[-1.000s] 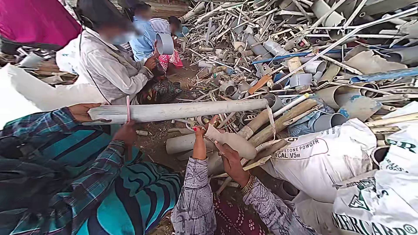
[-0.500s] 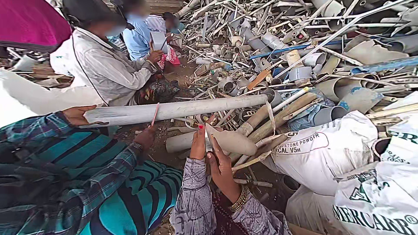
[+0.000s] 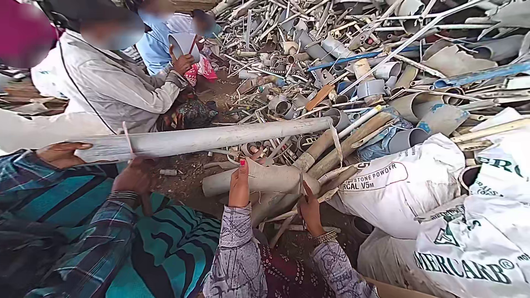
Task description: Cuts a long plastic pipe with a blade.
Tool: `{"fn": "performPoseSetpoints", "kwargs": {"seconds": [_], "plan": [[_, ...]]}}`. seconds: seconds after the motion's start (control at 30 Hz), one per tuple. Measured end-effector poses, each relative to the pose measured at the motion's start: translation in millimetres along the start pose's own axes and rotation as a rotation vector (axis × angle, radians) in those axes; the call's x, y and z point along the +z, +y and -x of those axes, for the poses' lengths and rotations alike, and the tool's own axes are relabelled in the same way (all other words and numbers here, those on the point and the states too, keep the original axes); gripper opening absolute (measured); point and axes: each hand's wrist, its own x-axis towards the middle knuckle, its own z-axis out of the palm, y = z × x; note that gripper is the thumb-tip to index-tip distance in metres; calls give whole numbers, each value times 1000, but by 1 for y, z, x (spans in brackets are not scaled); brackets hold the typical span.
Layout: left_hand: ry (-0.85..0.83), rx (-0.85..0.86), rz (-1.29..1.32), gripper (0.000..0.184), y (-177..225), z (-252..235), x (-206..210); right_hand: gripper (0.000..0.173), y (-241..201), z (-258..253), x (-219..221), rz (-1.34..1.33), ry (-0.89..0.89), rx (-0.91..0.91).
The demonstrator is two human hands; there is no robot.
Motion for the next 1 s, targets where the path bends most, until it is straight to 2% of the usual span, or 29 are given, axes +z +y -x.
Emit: {"fn": "performPoseSetpoints", "kwargs": {"seconds": [0.1,0.17,0.23,0.33,0.37,0.5,0.53,0.57,0.67,0.7,0.8,0.83,0.87,0.97,1.0], "plan": [[-50,51,-2,58,-5,4,4,49,-50,43,18,-78,-6,-482],[-37,55,-12,56,-5,5,3,48,-65,55,27,-37,25,-669],[-4,31,-22,55,-5,6,0,49,-45,40,23,37,46,-588],[-10,46,-38,55,-6,7,-4,51,-15,13,4,107,-36,-194],[-48,77,-40,57,-6,6,-3,51,-20,15,2,90,-48,-178],[-134,166,-40,62,-11,5,1,49,-50,53,19,-38,43,-608],[-141,181,-40,63,-13,4,0,49,-49,52,20,-34,50,-642],[-144,195,-35,64,-13,3,-1,49,-43,46,18,-26,57,-609],[-166,202,-17,65,-15,6,-6,51,-29,22,2,-28,-43,-262],[-188,200,-9,65,-14,6,-6,51,-34,24,-1,-45,-57,-255],[-204,210,5,62,-15,5,2,49,-55,50,8,-101,4,-542],[-201,210,9,59,-16,5,2,49,-56,52,10,-102,15,-574],[-196,210,6,57,-16,5,2,49,-52,48,9,-93,23,-557],[-193,211,11,55,-15,5,0,51,-42,29,2,-103,-23,-319],[-199,211,17,56,-15,7,0,51,-44,32,1,-116,-29,-301]]}}
